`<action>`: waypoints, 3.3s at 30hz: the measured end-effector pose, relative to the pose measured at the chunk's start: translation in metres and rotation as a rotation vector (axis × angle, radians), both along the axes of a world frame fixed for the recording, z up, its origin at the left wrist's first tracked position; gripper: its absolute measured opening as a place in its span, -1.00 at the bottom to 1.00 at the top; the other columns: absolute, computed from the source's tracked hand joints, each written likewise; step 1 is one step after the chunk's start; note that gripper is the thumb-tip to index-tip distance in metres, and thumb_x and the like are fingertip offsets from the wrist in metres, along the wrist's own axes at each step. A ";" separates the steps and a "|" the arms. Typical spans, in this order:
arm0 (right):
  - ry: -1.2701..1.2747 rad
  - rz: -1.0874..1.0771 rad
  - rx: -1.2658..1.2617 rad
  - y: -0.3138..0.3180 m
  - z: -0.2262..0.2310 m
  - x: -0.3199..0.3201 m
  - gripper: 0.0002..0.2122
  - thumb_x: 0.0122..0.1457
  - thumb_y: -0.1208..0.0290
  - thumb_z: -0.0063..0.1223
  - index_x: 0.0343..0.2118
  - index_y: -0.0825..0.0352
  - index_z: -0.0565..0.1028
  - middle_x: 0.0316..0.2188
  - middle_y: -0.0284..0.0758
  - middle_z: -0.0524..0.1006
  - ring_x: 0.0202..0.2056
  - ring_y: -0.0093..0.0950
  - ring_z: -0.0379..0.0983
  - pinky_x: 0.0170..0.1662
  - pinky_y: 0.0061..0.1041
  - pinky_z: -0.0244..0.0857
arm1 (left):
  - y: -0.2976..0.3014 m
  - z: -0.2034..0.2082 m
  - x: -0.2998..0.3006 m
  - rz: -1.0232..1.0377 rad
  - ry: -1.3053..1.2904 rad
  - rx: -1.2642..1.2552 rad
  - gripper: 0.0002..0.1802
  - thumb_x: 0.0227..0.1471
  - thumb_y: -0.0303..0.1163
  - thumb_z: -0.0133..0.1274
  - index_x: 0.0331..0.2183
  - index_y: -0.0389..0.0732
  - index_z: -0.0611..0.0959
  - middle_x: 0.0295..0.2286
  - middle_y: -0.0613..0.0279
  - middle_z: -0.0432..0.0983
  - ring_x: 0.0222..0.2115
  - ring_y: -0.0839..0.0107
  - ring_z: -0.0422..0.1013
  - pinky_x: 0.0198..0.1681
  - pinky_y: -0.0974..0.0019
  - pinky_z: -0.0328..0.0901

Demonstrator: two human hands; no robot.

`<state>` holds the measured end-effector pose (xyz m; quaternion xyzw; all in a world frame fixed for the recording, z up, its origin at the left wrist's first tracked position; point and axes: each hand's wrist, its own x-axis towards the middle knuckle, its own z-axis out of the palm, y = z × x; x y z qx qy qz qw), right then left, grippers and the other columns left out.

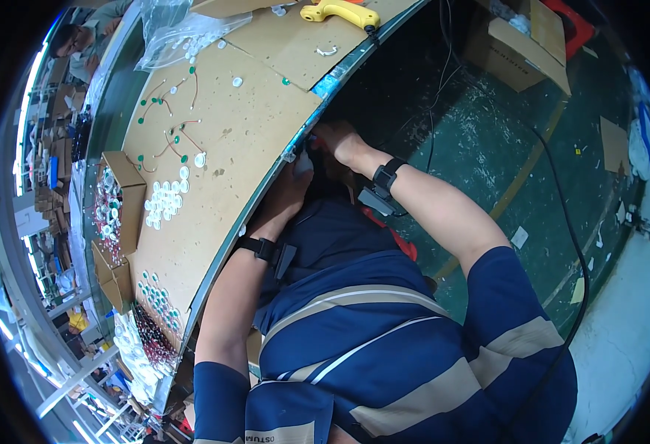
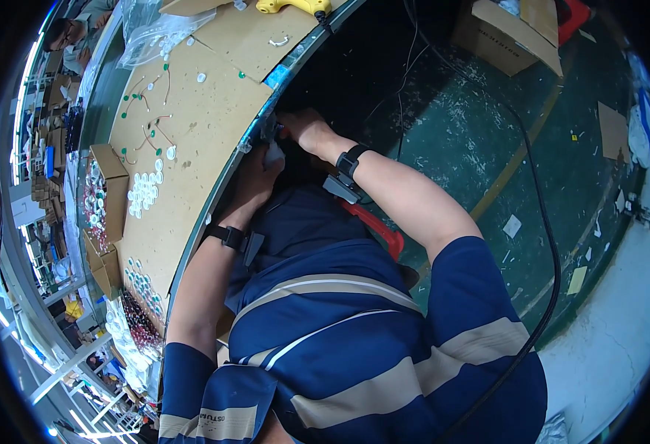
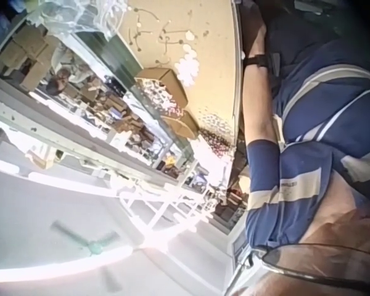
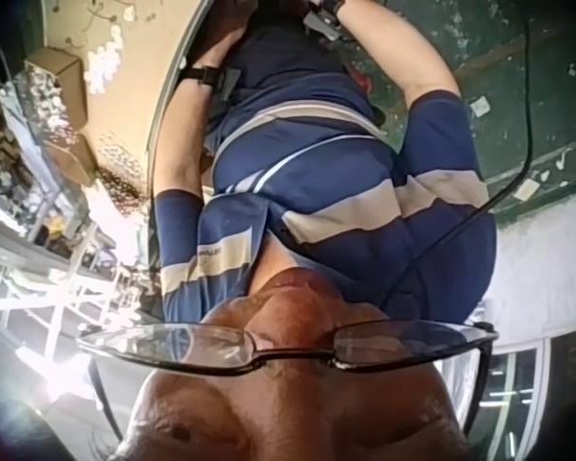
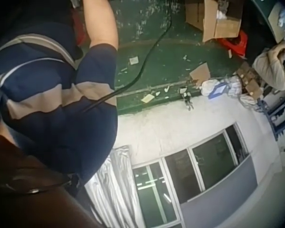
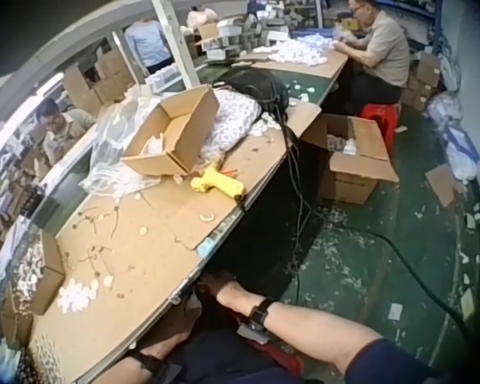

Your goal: The person applies glue to a white plastic cap, presses a small green circuit board onto it, and then repeats this process for several more units. After assembling the components, they set the glue bottle aside and reach for a lighter.

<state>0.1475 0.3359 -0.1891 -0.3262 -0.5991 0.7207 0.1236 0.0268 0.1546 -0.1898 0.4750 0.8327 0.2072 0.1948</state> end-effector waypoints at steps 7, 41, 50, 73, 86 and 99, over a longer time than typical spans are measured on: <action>-0.099 0.088 0.023 0.005 -0.003 -0.001 -0.36 0.31 -0.22 0.02 -0.35 0.44 0.70 -0.47 -0.17 0.62 -0.42 -0.37 0.54 -0.28 -0.32 0.40 | 0.001 0.001 0.000 0.005 -0.021 0.001 -0.51 0.24 -0.26 0.25 0.10 -0.32 0.60 -0.08 -0.17 0.65 -0.02 -0.02 0.60 0.08 0.03 0.44; -0.013 0.031 -0.041 0.004 -0.006 -0.005 -0.47 0.40 -0.09 0.03 -0.29 0.38 0.73 -0.40 -0.20 0.68 -0.33 -0.40 0.56 -0.21 -0.35 0.40 | 0.007 0.015 0.008 0.052 -0.054 -0.045 -0.47 0.27 -0.24 0.23 0.17 -0.28 0.58 -0.01 -0.20 0.66 0.05 -0.07 0.60 0.16 0.02 0.44; 0.023 0.030 0.013 0.003 0.000 -0.002 -0.47 0.41 -0.07 -0.01 -0.27 0.39 0.73 -0.39 -0.15 0.68 -0.32 -0.35 0.59 -0.18 -0.33 0.41 | 0.006 0.018 0.008 0.038 -0.049 -0.055 -0.48 0.28 -0.25 0.23 0.17 -0.27 0.59 -0.01 -0.20 0.66 0.05 -0.08 0.60 0.14 0.01 0.45; -0.007 0.026 -0.009 0.004 -0.011 -0.007 -0.43 0.35 -0.14 0.05 -0.29 0.42 0.73 -0.39 -0.17 0.70 -0.32 -0.36 0.58 -0.19 -0.32 0.41 | 0.005 0.008 0.004 0.023 -0.039 -0.010 -0.51 0.25 -0.26 0.25 0.11 -0.31 0.61 -0.07 -0.19 0.67 -0.02 -0.07 0.62 0.07 0.01 0.46; -0.048 0.045 -0.052 0.004 -0.008 -0.005 -0.47 0.37 -0.11 0.06 -0.27 0.37 0.73 -0.42 -0.22 0.69 -0.37 -0.41 0.54 -0.21 -0.36 0.39 | 0.007 0.014 0.005 0.006 0.003 -0.032 -0.50 0.26 -0.27 0.24 0.13 -0.31 0.60 -0.05 -0.20 0.66 0.00 -0.07 0.61 0.09 0.01 0.46; 0.007 0.031 -0.032 0.005 -0.021 -0.008 -0.51 0.39 -0.09 0.04 -0.30 0.32 0.72 -0.45 -0.29 0.67 -0.41 -0.48 0.50 -0.27 -0.40 0.36 | 0.013 0.025 0.012 0.072 -0.135 -0.060 -0.51 0.27 -0.25 0.24 0.13 -0.30 0.60 -0.04 -0.17 0.66 0.03 -0.04 0.60 0.12 0.02 0.45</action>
